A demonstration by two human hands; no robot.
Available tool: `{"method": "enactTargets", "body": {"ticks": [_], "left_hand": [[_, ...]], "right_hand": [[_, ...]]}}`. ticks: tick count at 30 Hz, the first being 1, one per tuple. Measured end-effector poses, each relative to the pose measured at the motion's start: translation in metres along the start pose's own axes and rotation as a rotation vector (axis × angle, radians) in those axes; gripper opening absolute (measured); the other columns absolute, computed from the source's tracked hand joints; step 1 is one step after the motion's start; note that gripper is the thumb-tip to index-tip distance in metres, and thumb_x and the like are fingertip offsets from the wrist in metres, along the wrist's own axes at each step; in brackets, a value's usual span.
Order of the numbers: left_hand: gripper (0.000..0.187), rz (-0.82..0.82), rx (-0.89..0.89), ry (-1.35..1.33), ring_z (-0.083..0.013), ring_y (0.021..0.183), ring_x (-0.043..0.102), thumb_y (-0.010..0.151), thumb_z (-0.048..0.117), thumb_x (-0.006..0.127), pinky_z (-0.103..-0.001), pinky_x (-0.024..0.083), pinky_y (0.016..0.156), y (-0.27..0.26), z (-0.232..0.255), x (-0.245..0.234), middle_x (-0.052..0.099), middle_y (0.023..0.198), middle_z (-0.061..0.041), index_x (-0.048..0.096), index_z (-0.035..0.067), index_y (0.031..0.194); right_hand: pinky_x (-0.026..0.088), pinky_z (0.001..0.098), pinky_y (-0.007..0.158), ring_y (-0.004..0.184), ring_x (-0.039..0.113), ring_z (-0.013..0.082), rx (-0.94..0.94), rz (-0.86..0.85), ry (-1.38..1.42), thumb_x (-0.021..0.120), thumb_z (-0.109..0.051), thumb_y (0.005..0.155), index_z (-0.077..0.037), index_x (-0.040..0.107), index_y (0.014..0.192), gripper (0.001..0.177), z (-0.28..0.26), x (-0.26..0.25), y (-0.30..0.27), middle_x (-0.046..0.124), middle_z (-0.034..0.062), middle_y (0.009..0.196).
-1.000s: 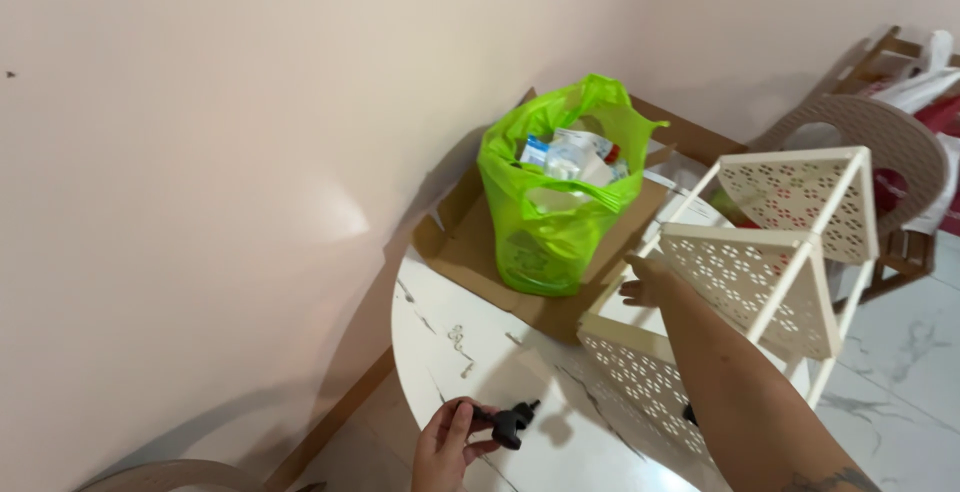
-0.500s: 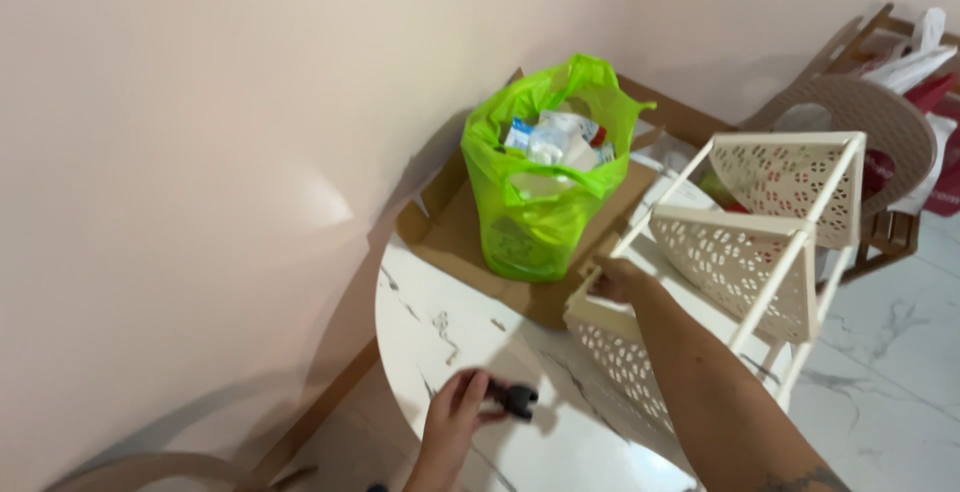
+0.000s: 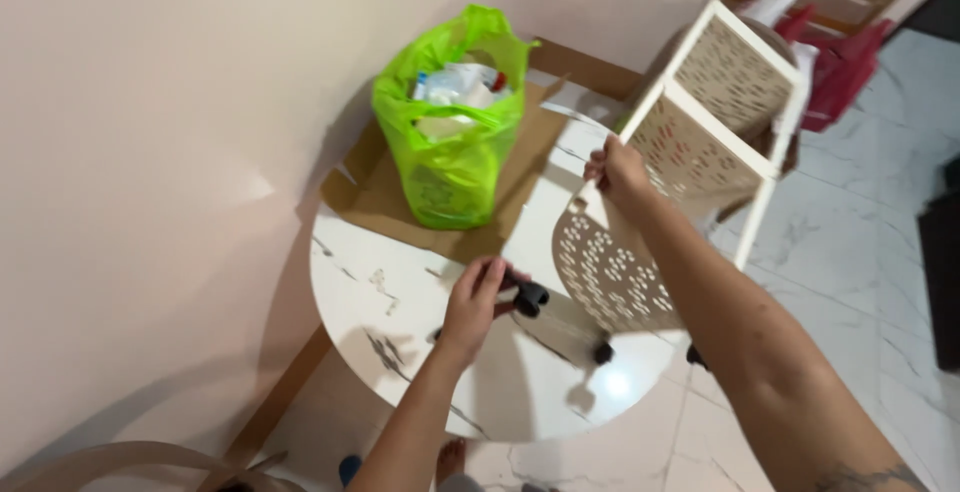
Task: The person assembles a small white perforated shelf by attaching black caster wheels to its legs. They pick up each wheel, align it with a leg hole, and press it into place one at a time until all wheels are installed.
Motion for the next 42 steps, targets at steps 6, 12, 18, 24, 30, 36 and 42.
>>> {"method": "enactTargets", "body": {"ticks": [6,12,18,24,30,36,42], "left_hand": [[0.032,-0.085,-0.065,-0.17,-0.0213,0.079,0.072,0.101,0.042,0.045,-0.036,0.06,0.058,-0.018,0.029,0.08,0.059,0.09,0.001,0.049,0.013,0.113],[0.038,-0.23,0.19,0.196,-0.0148,0.07,0.062,0.109,0.044,0.044,-0.031,0.05,0.063,-0.044,0.05,0.146,0.069,0.081,-0.005,0.055,0.008,0.113],[0.037,-0.216,0.147,0.586,-0.0223,0.075,0.067,0.105,0.036,0.039,-0.036,0.052,0.074,-0.082,0.077,0.168,0.067,0.077,-0.011,0.059,0.006,0.114],[0.034,-0.127,0.228,0.816,-0.038,0.088,0.07,0.1,0.027,0.05,-0.048,0.053,0.08,-0.103,0.093,0.172,0.068,0.088,-0.023,0.046,-0.001,0.119],[0.025,-0.082,0.641,0.965,-0.0391,0.096,0.068,0.099,0.022,0.06,-0.049,0.051,0.088,-0.112,0.098,0.176,0.072,0.097,-0.021,0.058,0.0,0.11],[0.022,-0.107,0.788,1.107,-0.0377,0.099,0.063,0.1,0.02,0.061,-0.047,0.05,0.088,-0.123,0.105,0.182,0.069,0.099,-0.018,0.066,0.0,0.104],[0.023,-0.135,0.816,1.357,-0.0315,0.098,0.064,0.1,0.023,0.061,-0.042,0.054,0.083,-0.128,0.108,0.191,0.069,0.096,-0.014,0.066,0.001,0.097]], "right_hand": [[0.025,0.0192,0.04,0.051,0.028,0.0048,-0.005,-0.198,0.227,0.039,-0.031,0.111,-0.015,0.042,0.091,0.026,-0.082,-0.048,-0.087,0.035,-0.0062,0.067],[0.026,0.0172,0.041,0.053,0.028,0.0031,-0.084,-0.382,0.442,0.039,-0.032,0.115,-0.014,0.045,0.094,0.029,-0.126,-0.04,-0.168,0.036,-0.007,0.069],[0.026,0.019,0.041,0.052,0.029,0.0054,-0.145,-0.357,0.603,0.041,-0.032,0.114,-0.012,0.045,0.091,0.031,-0.119,-0.043,-0.185,0.035,-0.0053,0.067],[0.03,0.0245,0.045,0.053,0.031,0.0087,-0.222,-0.204,0.72,0.043,-0.031,0.112,-0.012,0.043,0.089,0.03,-0.09,-0.061,-0.196,0.037,-0.0034,0.066],[0.034,0.0265,0.051,0.057,0.034,0.0102,-0.326,-0.08,0.772,0.043,-0.031,0.112,-0.012,0.043,0.09,0.029,-0.072,-0.077,-0.227,0.037,-0.0022,0.069],[0.034,0.0275,0.053,0.058,0.034,0.0113,-0.403,-0.03,0.787,0.043,-0.03,0.111,-0.012,0.044,0.092,0.027,-0.07,-0.073,-0.265,0.037,-0.0012,0.07],[0.032,0.0278,0.051,0.058,0.034,0.0115,-0.444,0.034,0.715,0.043,-0.032,0.111,-0.013,0.043,0.092,0.027,-0.075,-0.062,-0.298,0.038,-0.0011,0.07]]}}
Point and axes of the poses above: each hand's wrist, its own y-axis towards the middle knuckle, its own x-axis out of the palm, z = x × y, the point moved 4 cm from there along y, towards the middle knuckle
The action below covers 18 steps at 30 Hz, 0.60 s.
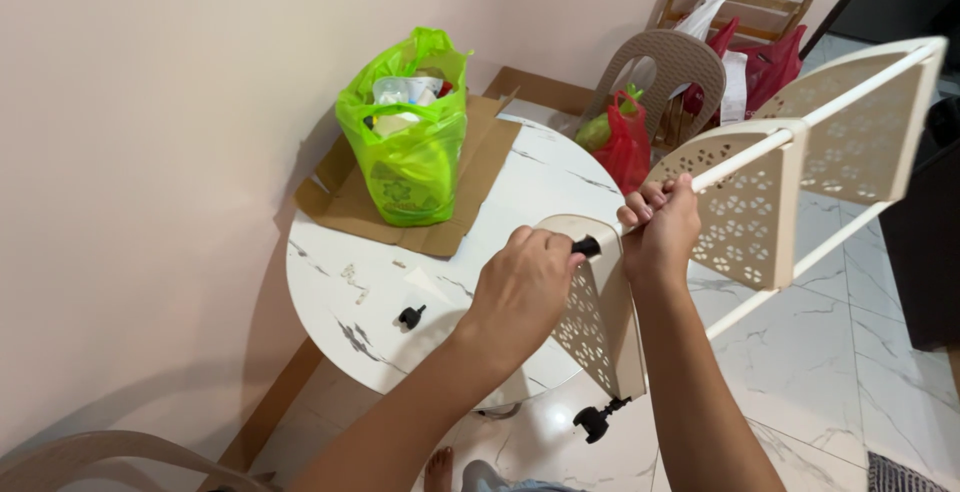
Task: The person assembles a small white perforated shelf by attaching black caster wheels to its legs. They pick up each wheel, align it with a leg hole, and press it into place one at a time until all wheels are installed.
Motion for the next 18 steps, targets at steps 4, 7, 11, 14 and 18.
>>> {"method": "enactTargets", "body": {"ticks": [4,7,11,14,18], "left_hand": [[0.024,0.018,0.062,0.139,-0.0282,0.098,0.064,0.101,0.022,0.062,-0.039,0.056,0.077,0.0,0.006,0.0,0.068,0.094,-0.014,0.066,0.0,0.094],[0.024,0.032,0.041,0.03,-0.0327,0.095,0.066,0.098,0.022,0.063,-0.042,0.056,0.078,0.0,0.004,-0.001,0.07,0.088,-0.016,0.068,0.0,0.089],[0.026,-0.082,-0.108,-0.163,-0.0408,0.08,0.067,0.097,0.023,0.063,-0.049,0.053,0.075,0.006,-0.008,-0.004,0.07,0.078,-0.023,0.071,0.0,0.086],[0.029,-0.089,-0.144,-0.246,-0.042,0.076,0.068,0.096,0.023,0.063,-0.05,0.054,0.072,0.008,-0.01,-0.006,0.07,0.078,-0.023,0.072,0.0,0.082],[0.029,-0.046,-0.113,-0.189,-0.0409,0.073,0.068,0.096,0.023,0.064,-0.05,0.054,0.071,0.01,-0.01,-0.001,0.07,0.076,-0.021,0.072,0.001,0.078]], "right_hand": [[0.031,0.0275,0.049,0.057,0.034,0.0116,-0.05,0.03,-0.016,0.041,-0.034,0.112,-0.014,0.044,0.093,0.027,-0.006,0.006,-0.008,0.038,-0.0009,0.071],[0.03,0.027,0.048,0.056,0.034,0.0113,-0.096,0.013,-0.036,0.04,-0.035,0.112,-0.015,0.043,0.094,0.028,-0.007,0.009,-0.013,0.039,-0.0013,0.071],[0.03,0.0272,0.048,0.056,0.033,0.0112,-0.135,-0.003,-0.051,0.039,-0.035,0.113,-0.016,0.043,0.096,0.026,-0.009,0.012,-0.02,0.039,-0.0011,0.073],[0.033,0.028,0.05,0.057,0.035,0.0116,-0.139,0.006,-0.09,0.039,-0.033,0.113,-0.016,0.041,0.098,0.023,-0.009,0.015,-0.023,0.04,-0.0005,0.074],[0.034,0.0282,0.048,0.055,0.034,0.0111,-0.179,0.025,-0.146,0.038,-0.033,0.113,-0.016,0.04,0.1,0.022,-0.01,0.017,-0.023,0.039,-0.0005,0.074]]}}
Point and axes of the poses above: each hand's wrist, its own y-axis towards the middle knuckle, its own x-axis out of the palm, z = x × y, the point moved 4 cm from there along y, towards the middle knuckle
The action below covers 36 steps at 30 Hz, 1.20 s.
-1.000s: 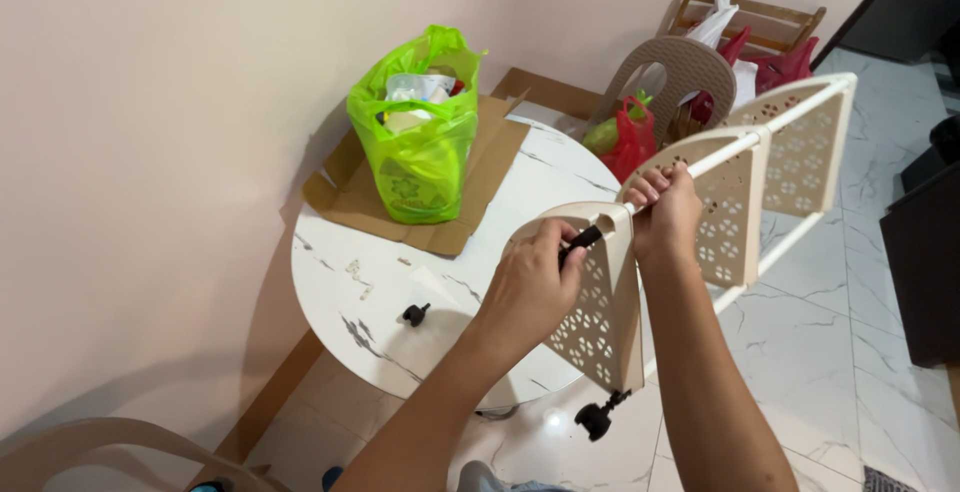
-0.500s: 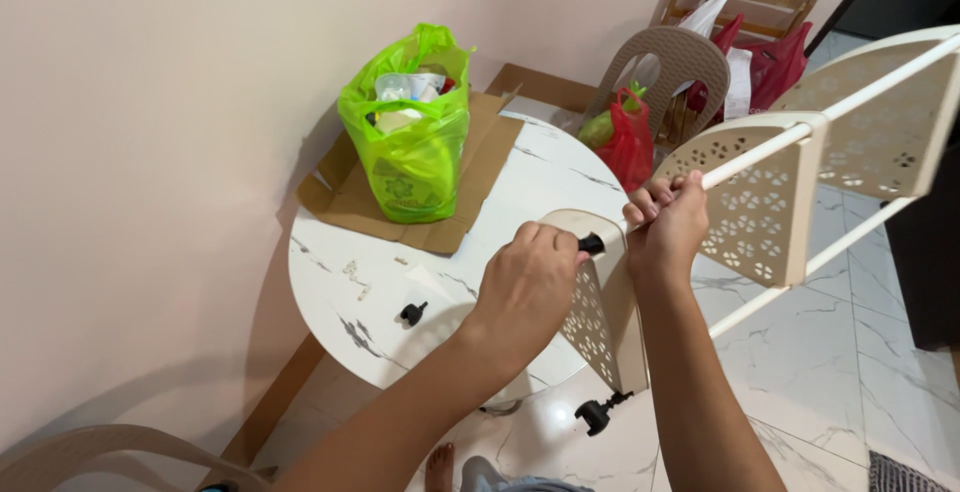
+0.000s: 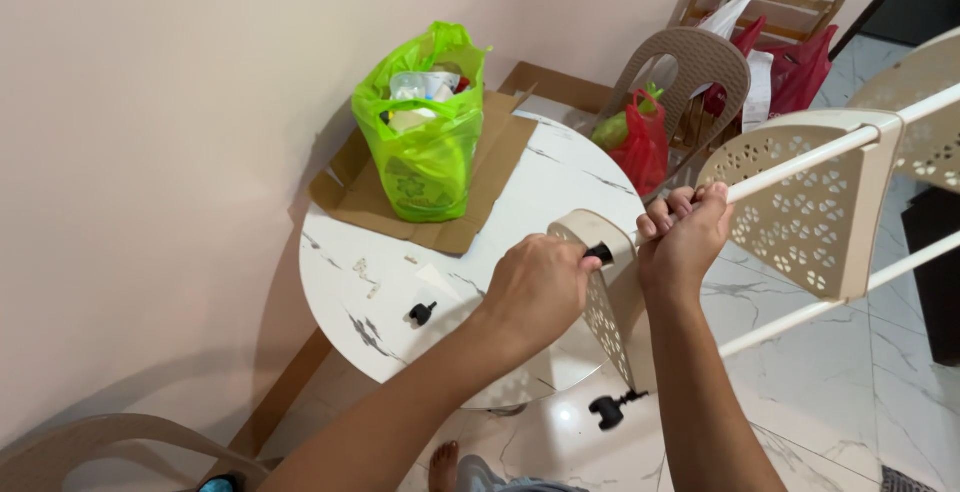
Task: The person assembles a small white perforated shelf by attaching black caster wheels to its legs. They pick up each wheel, align it with a leg hole, and press it into place one at a time until all wheels are installed.
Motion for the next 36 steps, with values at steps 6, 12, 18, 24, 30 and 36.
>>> {"method": "enactTargets", "body": {"ticks": [6,12,18,24,30,36], "left_hand": [[0.027,-0.057,-0.113,-0.162,-0.0356,0.062,0.068,0.093,0.029,0.068,-0.044,0.054,0.062,0.011,-0.016,0.012,0.069,0.07,-0.019,0.078,0.004,0.09],[0.031,-0.286,-0.279,-0.608,-0.0103,0.057,0.063,0.096,0.03,0.069,-0.027,0.051,0.055,0.025,-0.046,0.034,0.072,0.065,-0.003,0.08,0.001,0.093],[0.031,-0.401,-0.381,-0.765,-0.0052,0.062,0.061,0.097,0.03,0.066,-0.025,0.046,0.05,0.024,-0.058,0.048,0.07,0.07,0.0,0.078,0.001,0.099],[0.038,-0.394,-0.316,-0.878,-0.0062,0.071,0.06,0.102,0.035,0.065,-0.023,0.051,0.064,0.011,-0.083,0.07,0.074,0.086,-0.002,0.074,-0.001,0.111],[0.054,-0.354,-0.486,-1.057,-0.0099,0.096,0.066,0.103,0.049,0.05,-0.027,0.056,0.084,-0.009,-0.11,0.096,0.073,0.115,-0.005,0.064,0.006,0.131],[0.058,-0.151,-0.526,-0.871,-0.0195,0.106,0.067,0.1,0.054,0.044,-0.036,0.059,0.088,-0.003,-0.157,0.082,0.071,0.124,-0.007,0.06,0.013,0.138]], "right_hand": [[0.032,0.0276,0.047,0.055,0.036,0.0112,-0.056,-0.105,0.004,0.038,-0.032,0.116,-0.016,0.038,0.102,0.022,-0.009,0.01,0.003,0.039,-0.0003,0.076],[0.034,0.0282,0.049,0.056,0.036,0.0111,-0.08,-0.151,-0.037,0.038,-0.029,0.116,-0.016,0.038,0.103,0.018,-0.019,0.02,0.003,0.039,-0.0005,0.076],[0.033,0.0285,0.044,0.053,0.037,0.0121,-0.069,-0.208,-0.103,0.037,-0.03,0.115,-0.016,0.034,0.1,0.021,-0.016,0.022,0.01,0.04,0.0005,0.075],[0.035,0.0294,0.042,0.052,0.038,0.0119,-0.112,-0.298,-0.196,0.039,-0.031,0.115,-0.015,0.035,0.104,0.019,-0.005,0.029,0.006,0.041,0.002,0.077],[0.035,0.0284,0.04,0.047,0.037,0.011,-0.154,-0.449,-0.376,0.036,-0.031,0.113,-0.012,0.033,0.103,0.022,-0.005,0.035,-0.005,0.039,0.0021,0.073],[0.037,0.0286,0.039,0.048,0.039,0.0113,-0.153,-0.58,-0.463,0.037,-0.028,0.113,-0.011,0.033,0.1,0.022,0.008,0.01,-0.001,0.041,0.0034,0.069]]}}
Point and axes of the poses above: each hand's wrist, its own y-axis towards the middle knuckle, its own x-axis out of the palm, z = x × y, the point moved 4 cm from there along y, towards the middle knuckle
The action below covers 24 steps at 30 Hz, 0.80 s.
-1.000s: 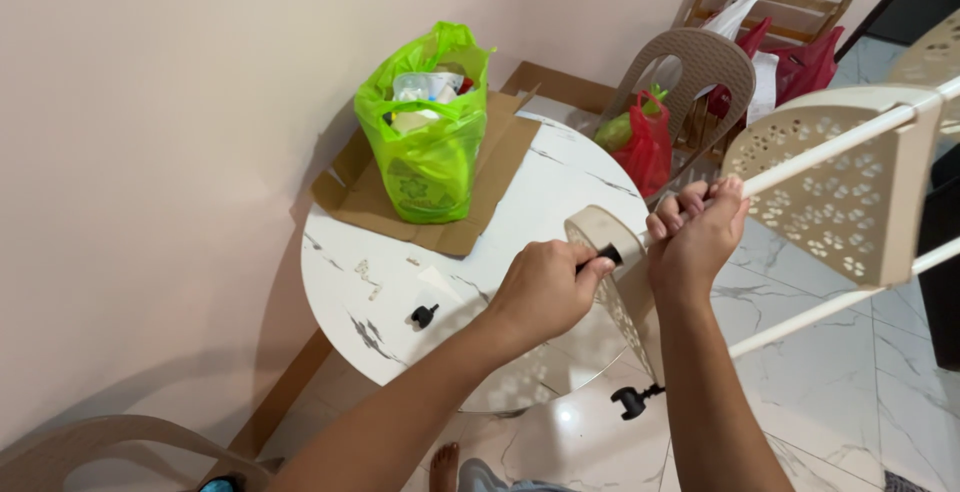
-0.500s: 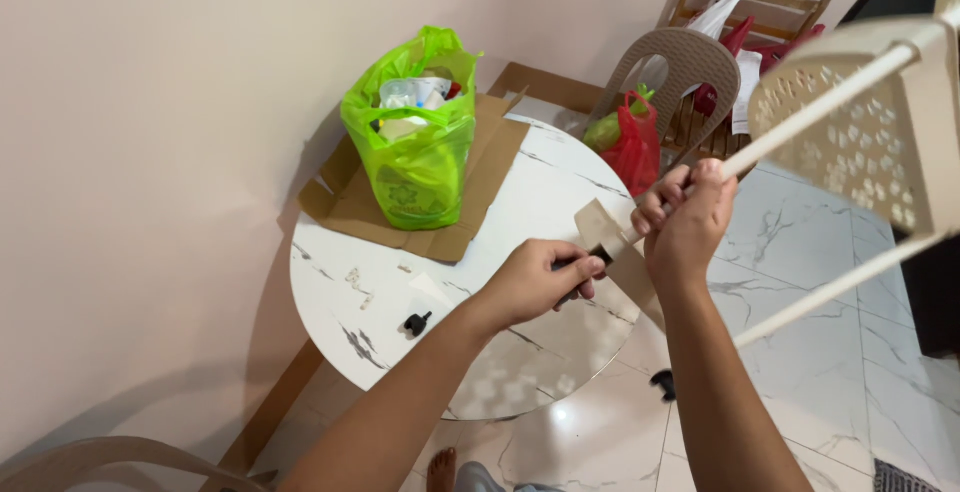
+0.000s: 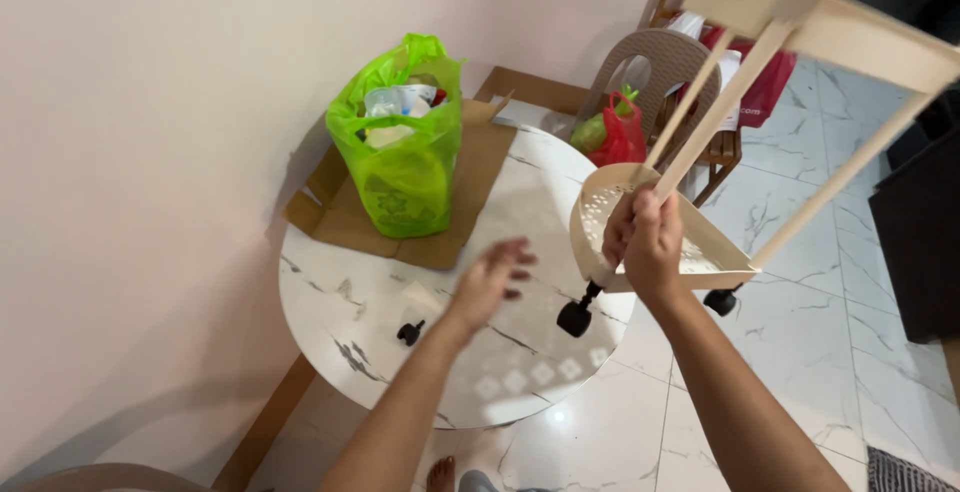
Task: The person assembles a small white perforated shelf by attaching black caster wheels to its legs. They pick up each wheel, align it with a leg hole, and press it into place one at a time until all wheels are installed.
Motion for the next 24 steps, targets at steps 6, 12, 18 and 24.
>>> {"method": "enactTargets", "body": {"ticks": [6,12,18,24], "left_hand": [[0.05,0.073,0.402,0.034,-0.0156,0.113,0.068,0.105,0.043,0.06,-0.031,0.054,0.094,0.029,0.056,-0.022,0.073,0.127,-0.011,0.064,0.005,0.137],[0.073,0.031,0.553,0.399,-0.0193,0.079,0.069,0.091,0.038,0.074,-0.034,0.058,0.07,0.021,0.129,0.033,0.071,0.126,-0.013,0.043,0.005,0.148],[0.09,0.131,0.364,0.5,-0.0256,0.076,0.076,0.086,0.037,0.078,-0.038,0.059,0.071,0.036,0.118,0.028,0.077,0.1,-0.015,0.027,0.016,0.158],[0.081,0.252,0.475,0.643,-0.0395,0.087,0.073,0.095,0.021,0.067,-0.048,0.056,0.074,0.066,0.076,0.006,0.074,0.099,-0.021,0.023,0.021,0.162]], "right_hand": [[0.041,0.0284,0.038,0.046,0.048,0.0129,0.079,0.043,-0.179,0.038,-0.028,0.11,-0.009,0.047,0.09,0.029,0.093,-0.017,-0.039,0.052,0.0038,0.063],[0.05,0.0348,0.056,0.06,0.059,0.0157,-0.064,-0.086,-0.537,0.042,-0.027,0.107,-0.006,0.055,0.094,0.028,0.163,0.013,-0.085,0.058,0.0046,0.068],[0.051,0.0345,0.058,0.061,0.058,0.0167,0.061,-0.171,-0.474,0.041,-0.027,0.108,-0.004,0.049,0.11,0.024,0.187,0.041,-0.082,0.058,0.0048,0.072],[0.056,0.0351,0.063,0.062,0.062,0.0198,0.286,-0.305,-0.472,0.038,-0.026,0.108,0.001,0.044,0.127,0.033,0.209,0.065,-0.066,0.057,0.0072,0.072]]}}
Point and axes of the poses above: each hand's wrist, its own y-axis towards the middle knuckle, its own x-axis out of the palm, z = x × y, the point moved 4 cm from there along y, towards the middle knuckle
